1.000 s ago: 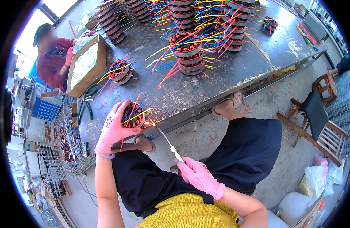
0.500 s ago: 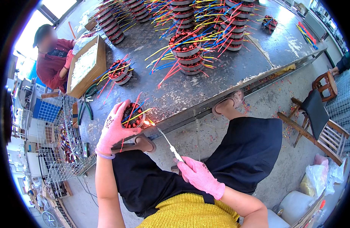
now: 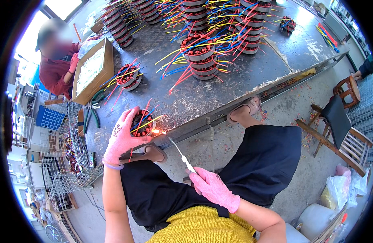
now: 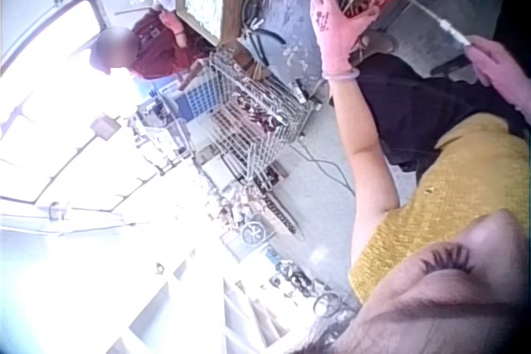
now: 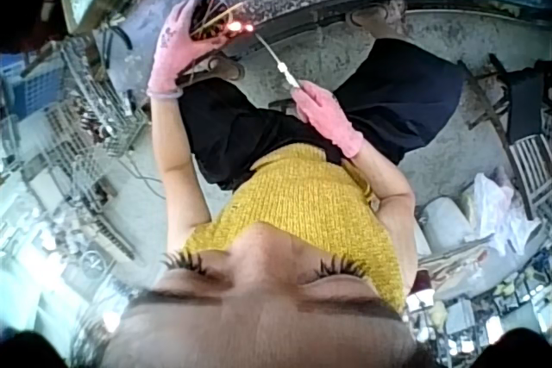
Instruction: The person uses a lighter to seal the insulation on wires of motor stators and then uses scissors to trim the excess wire ends. They pick up individual stators from a large stack on the table and place them aside once the wires are processed.
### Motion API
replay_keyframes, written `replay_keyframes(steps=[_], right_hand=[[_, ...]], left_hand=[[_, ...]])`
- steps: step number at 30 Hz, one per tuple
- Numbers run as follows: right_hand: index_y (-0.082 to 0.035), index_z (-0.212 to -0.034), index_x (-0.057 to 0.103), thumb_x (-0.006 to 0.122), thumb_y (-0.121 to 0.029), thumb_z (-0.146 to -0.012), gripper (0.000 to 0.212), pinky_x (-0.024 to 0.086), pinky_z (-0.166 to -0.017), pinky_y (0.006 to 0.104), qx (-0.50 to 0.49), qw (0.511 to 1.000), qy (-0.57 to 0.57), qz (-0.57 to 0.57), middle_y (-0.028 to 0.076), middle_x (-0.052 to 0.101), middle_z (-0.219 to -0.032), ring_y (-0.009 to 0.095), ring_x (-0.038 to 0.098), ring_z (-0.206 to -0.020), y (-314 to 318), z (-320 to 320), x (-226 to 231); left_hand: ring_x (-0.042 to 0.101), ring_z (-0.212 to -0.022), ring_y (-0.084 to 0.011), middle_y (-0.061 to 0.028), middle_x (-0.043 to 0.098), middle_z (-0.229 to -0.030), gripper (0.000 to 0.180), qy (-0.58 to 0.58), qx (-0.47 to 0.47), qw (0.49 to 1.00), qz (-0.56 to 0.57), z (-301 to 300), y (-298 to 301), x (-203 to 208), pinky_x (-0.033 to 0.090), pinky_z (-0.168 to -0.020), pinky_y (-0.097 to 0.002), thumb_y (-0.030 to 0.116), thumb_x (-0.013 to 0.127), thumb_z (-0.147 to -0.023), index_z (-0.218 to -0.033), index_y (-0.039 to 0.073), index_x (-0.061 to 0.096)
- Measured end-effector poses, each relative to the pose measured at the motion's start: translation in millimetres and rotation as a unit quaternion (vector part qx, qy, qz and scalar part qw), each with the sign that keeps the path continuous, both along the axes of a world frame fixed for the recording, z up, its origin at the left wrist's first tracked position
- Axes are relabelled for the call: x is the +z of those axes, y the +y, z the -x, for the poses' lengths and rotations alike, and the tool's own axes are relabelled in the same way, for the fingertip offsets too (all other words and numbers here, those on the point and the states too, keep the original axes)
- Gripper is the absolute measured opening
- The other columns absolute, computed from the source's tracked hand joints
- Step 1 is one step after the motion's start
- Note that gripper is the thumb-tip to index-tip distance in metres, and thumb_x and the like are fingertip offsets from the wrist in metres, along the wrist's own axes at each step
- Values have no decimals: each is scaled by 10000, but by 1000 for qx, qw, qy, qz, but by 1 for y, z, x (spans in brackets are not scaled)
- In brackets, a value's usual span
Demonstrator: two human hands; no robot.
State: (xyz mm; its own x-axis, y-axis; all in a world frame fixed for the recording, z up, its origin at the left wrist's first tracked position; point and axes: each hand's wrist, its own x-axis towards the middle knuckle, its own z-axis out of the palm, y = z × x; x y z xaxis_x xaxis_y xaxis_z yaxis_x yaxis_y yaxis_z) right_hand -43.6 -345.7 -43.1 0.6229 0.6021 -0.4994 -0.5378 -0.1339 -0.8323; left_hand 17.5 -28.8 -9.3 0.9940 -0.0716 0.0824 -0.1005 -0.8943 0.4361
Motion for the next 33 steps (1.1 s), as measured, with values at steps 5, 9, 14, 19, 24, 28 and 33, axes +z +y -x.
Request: replay_keyframes(steps=[5, 9, 14, 19, 24, 28, 33], right_hand=[[9, -1258, 567, 472, -264, -1030, 368, 365, -548, 232, -8, 1000, 17, -6, -34, 475, -698, 53, 429, -595, 0, 0, 2], [6, -1259, 568, 478, -249, -1030, 355, 356, -544, 224, -33, 998, 45, -35, -42, 473, -709, 49, 426, -598, 0, 2, 0], [24, -1286, 556, 491, -215, -1023, 362, 332, -546, 211, -41, 997, 59, -19, -45, 454, -681, 51, 405, -597, -1, -1, 6], [26, -1289, 554, 492, -212, -1022, 363, 328, -542, 217, -54, 997, 56, -14, -42, 457, -682, 52, 407, -597, -3, 2, 0], [29, -1285, 555, 497, -223, -1021, 369, 325, -543, 218, -40, 996, 75, -22, -42, 452, -684, 53, 407, -601, -3, 2, 0], [31, -1285, 556, 501, -238, -1020, 382, 325, -544, 216, -42, 995, 86, -27, -41, 453, -686, 54, 403, -599, 2, 0, 7], [33, -1292, 555, 498, -242, -1020, 391, 328, -545, 213, -17, 998, 53, -3, -42, 462, -688, 52, 405, -591, 2, -3, 7]], left_hand=[[513, -1220, -364, -188, 518, -1316, 966, -2, -3, 1000, -3, 0, 0, 0, 412, -1037, -417, 360, 872, -615, -1390, -20, 439], [515, -1212, -366, -184, 518, -1311, 957, -2, -1, 1000, 2, 0, -1, 0, 415, -1030, -419, 357, 876, -611, -1387, -4, 446], [521, -1208, -359, -186, 519, -1301, 945, -7, 3, 1000, -2, 1, -3, 1, 417, -1033, -407, 294, 881, -596, -1381, -11, 452], [532, -1188, -357, -183, 526, -1282, 926, -16, -16, 1000, 3, 0, 1, 1, 428, -1019, -408, 283, 879, -591, -1368, -5, 465], [541, -1159, -358, -175, 533, -1252, 935, -26, -8, 1000, 1, 0, -1, 0, 438, -1000, -420, 327, 882, -584, -1365, 16, 472], [541, -1164, -360, -180, 533, -1254, 957, -20, -1, 1000, -6, 0, -1, -2, 438, -1004, -417, 315, 889, -571, -1371, 5, 465], [549, -1161, -365, -192, 538, -1259, 975, -7, 7, 1000, -7, 0, -3, 0, 440, -1005, -413, 287, 897, -554, -1371, -19, 461]])
